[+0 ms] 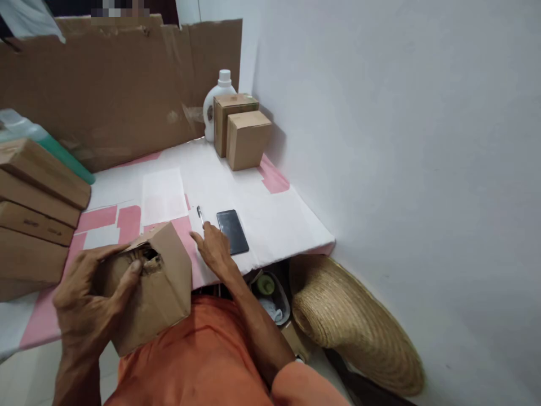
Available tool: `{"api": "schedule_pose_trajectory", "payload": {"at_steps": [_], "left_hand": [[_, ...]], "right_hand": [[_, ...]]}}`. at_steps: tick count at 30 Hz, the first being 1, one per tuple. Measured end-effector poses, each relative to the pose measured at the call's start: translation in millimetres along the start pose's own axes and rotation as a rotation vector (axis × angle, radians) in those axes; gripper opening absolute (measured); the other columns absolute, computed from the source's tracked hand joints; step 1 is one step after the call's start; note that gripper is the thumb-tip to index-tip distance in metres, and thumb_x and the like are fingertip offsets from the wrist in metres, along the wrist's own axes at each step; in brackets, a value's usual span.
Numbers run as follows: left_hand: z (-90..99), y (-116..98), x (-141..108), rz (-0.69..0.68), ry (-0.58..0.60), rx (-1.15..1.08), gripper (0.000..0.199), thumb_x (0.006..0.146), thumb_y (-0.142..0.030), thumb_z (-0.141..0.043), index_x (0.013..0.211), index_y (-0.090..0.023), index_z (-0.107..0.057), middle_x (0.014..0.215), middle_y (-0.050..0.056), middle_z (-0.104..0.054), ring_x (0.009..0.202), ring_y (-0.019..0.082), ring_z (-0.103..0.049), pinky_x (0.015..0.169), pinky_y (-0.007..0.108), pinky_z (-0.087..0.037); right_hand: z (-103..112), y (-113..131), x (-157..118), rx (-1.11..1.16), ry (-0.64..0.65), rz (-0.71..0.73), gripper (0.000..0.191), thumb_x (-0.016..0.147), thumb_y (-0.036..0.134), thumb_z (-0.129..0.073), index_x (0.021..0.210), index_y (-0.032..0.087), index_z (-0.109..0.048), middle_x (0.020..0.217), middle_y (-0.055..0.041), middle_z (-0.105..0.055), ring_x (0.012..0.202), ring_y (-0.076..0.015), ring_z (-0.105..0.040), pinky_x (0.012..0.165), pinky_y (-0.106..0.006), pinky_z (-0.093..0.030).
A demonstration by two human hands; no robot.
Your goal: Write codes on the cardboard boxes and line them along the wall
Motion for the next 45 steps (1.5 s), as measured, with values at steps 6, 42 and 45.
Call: {"api": "schedule_pose_trajectory", "payload": {"at_steps": [6, 42, 45], "left_hand": [[-7.2, -6, 0, -0.058, 0.012, 0.011, 0.023, 0.090, -0.035, -0.073, 0.110, -0.023, -0.070, 0.104, 0.005, -0.070, 0.098, 0.024, -0.066, 0.092, 0.041, -0.052], [-6.5, 6, 1, -0.114, 0.089, 0.039, 0.056, 0.083, -0.054, -0.080, 0.128, -0.026, -0.063, 0.118, 0.010, -0.067, 0.111, 0.030, -0.063, 0.097, 0.046, -0.051], [-6.1, 8, 2, -0.096, 0.095, 0.033, 0.055, 0.083, -0.054, -0.080, 0.128, -0.027, -0.063, 0.119, 0.009, -0.067, 0.112, 0.030, -0.063, 0.097, 0.046, -0.051]], "right_hand": [[-19, -27, 20, -0.103, 0.038, -0.132, 0.009, 0.093, 0.017, -0.067, 0.101, 0.016, -0.068, 0.102, -0.0207, -0.075, 0.108, -0.0389, -0.071, 0.086, -0.044, -0.050], [45, 87, -70, 0.444, -0.087, 0.663, 0.009, 0.095, 0.020, -0.069, 0.087, 0.025, -0.067, 0.085, 0.0009, -0.060, 0.073, -0.0151, -0.054, 0.063, -0.030, -0.047], [48, 85, -72, 0.420, -0.037, 0.656, 0.007, 0.095, 0.020, -0.068, 0.089, 0.025, -0.068, 0.088, 0.0003, -0.059, 0.074, -0.0153, -0.053, 0.065, -0.031, -0.047]]}}
Point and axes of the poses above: each hand's wrist, its own x-axis towards the middle knuckle, its own z-axis out of the back of the hand, y = z × x, the point moved 2 cm from there along x, towards the middle knuckle
